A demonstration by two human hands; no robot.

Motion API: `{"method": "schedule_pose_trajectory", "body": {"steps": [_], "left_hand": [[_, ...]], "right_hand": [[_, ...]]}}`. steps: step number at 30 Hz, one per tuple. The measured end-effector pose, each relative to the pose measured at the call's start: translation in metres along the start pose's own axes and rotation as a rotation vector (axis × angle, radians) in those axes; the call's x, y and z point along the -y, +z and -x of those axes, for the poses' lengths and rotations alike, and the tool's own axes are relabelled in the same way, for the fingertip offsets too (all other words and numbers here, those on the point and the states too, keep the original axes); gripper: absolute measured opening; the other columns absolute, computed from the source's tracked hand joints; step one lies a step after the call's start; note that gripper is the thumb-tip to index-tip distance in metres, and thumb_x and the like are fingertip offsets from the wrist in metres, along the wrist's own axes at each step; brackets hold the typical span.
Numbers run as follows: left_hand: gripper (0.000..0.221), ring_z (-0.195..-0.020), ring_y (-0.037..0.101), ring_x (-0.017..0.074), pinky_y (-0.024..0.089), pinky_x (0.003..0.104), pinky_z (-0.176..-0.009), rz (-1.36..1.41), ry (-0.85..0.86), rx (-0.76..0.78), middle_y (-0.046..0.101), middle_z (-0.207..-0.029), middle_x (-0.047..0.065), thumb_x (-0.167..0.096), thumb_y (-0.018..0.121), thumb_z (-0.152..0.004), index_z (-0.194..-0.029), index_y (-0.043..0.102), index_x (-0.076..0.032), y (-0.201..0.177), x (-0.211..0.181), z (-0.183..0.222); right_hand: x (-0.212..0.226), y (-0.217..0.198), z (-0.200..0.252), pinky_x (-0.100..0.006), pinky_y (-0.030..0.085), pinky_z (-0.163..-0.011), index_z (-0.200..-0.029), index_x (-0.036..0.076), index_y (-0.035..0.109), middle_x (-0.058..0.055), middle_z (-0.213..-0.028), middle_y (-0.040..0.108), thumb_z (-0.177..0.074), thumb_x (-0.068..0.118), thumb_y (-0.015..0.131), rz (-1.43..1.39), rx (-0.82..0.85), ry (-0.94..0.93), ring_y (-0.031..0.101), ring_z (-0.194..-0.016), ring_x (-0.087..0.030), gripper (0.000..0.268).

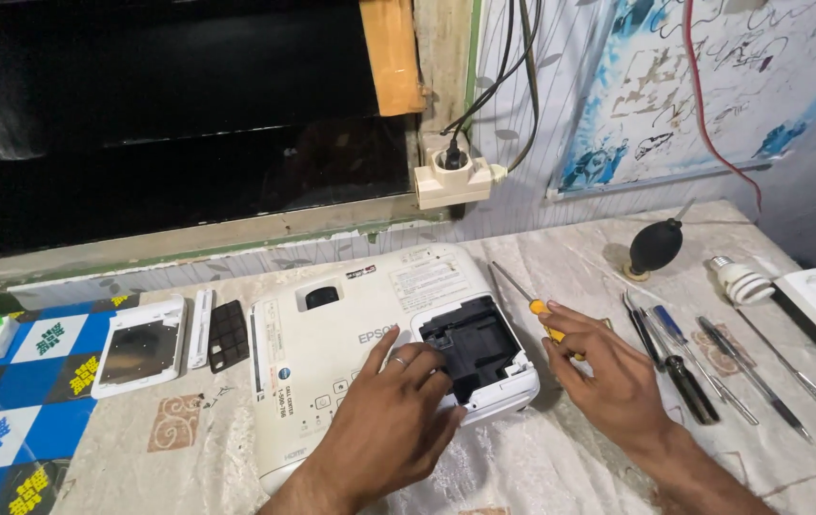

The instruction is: Removing internal components from an Epson projector using a screwdriver on a repair bench.

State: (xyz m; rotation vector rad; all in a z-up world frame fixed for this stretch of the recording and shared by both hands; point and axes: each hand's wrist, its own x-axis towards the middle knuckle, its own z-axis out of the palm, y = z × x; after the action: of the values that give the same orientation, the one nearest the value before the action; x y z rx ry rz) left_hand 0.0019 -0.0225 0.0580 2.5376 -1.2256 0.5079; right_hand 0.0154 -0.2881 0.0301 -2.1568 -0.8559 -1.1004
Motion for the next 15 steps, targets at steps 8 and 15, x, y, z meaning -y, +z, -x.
{"method": "schedule_pose_trajectory", "body": {"steps": [8, 15], "left_hand": [[0.036, -0.111, 0.058, 0.0275, 0.045, 0.047, -0.096, 0.125, -0.296, 0.198, 0.069, -0.117, 0.012, -0.031, 0.065, -0.097, -0.123, 0.066, -0.006, 0.006, 0.018, -0.016], [0.051, -0.108, 0.055, 0.0322, 0.044, 0.048, -0.089, 0.065, -0.324, 0.240, 0.070, -0.110, 0.015, -0.043, 0.079, -0.088, -0.119, 0.067, -0.005, 0.021, 0.013, -0.035]], "right_hand": [[-0.024, 0.015, 0.037, -0.033, 0.057, -0.102, -0.087, 0.004, 0.060, -0.013, -0.122, 0.074, -0.088, 0.002, 0.069, 0.045, 0.218, 0.216, 0.069, -0.122, -0.024, 0.010], [-0.049, 0.021, 0.059, -0.039, 0.054, -0.106, -0.094, 0.009, 0.065, -0.012, -0.132, 0.069, -0.081, 0.008, 0.076, -0.032, 0.383, 0.246, 0.063, -0.131, -0.025, 0.016]]}}
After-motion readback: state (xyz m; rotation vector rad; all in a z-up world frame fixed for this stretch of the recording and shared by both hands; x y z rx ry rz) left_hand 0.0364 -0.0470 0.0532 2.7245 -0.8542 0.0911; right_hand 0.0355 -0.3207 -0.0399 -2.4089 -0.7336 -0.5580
